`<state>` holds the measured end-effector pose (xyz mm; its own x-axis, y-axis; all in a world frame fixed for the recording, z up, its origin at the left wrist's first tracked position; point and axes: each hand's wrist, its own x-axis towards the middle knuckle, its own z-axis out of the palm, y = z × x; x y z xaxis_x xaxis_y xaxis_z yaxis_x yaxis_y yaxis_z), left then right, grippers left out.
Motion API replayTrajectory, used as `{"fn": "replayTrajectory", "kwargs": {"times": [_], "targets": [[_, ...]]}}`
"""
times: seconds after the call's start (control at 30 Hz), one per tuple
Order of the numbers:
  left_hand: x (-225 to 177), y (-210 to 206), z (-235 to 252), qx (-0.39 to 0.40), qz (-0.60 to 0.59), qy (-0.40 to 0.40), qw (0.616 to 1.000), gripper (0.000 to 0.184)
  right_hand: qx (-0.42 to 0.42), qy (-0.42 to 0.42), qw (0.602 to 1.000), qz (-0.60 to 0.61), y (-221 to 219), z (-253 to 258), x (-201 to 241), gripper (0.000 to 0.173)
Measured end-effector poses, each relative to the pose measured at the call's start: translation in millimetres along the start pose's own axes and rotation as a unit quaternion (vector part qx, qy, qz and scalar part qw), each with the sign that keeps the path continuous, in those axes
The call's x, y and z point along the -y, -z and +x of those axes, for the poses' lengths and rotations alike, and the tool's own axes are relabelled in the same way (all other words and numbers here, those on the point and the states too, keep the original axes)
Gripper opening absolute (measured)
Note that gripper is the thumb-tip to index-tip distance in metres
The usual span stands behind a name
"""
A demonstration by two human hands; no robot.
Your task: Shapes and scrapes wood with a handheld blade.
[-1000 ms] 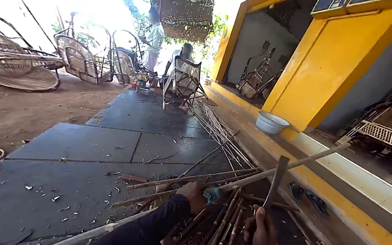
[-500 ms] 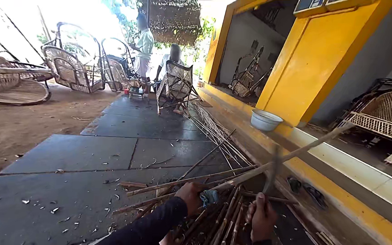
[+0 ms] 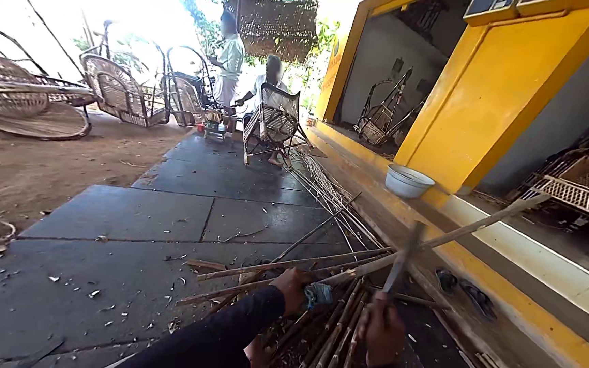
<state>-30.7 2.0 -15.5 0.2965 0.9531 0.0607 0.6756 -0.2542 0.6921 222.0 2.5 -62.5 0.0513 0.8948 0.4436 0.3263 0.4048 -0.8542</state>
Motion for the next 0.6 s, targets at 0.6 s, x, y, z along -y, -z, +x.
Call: {"fn": "replayTrajectory", "kwargs": {"times": [0.6], "targets": [[2.7, -1.7, 0.3, 0.045, -0.045, 0.026, 0.998, 0.023, 0.055, 0.081, 0.993, -0.072, -10.7, -12.2, -5.0, 0.041]]}}
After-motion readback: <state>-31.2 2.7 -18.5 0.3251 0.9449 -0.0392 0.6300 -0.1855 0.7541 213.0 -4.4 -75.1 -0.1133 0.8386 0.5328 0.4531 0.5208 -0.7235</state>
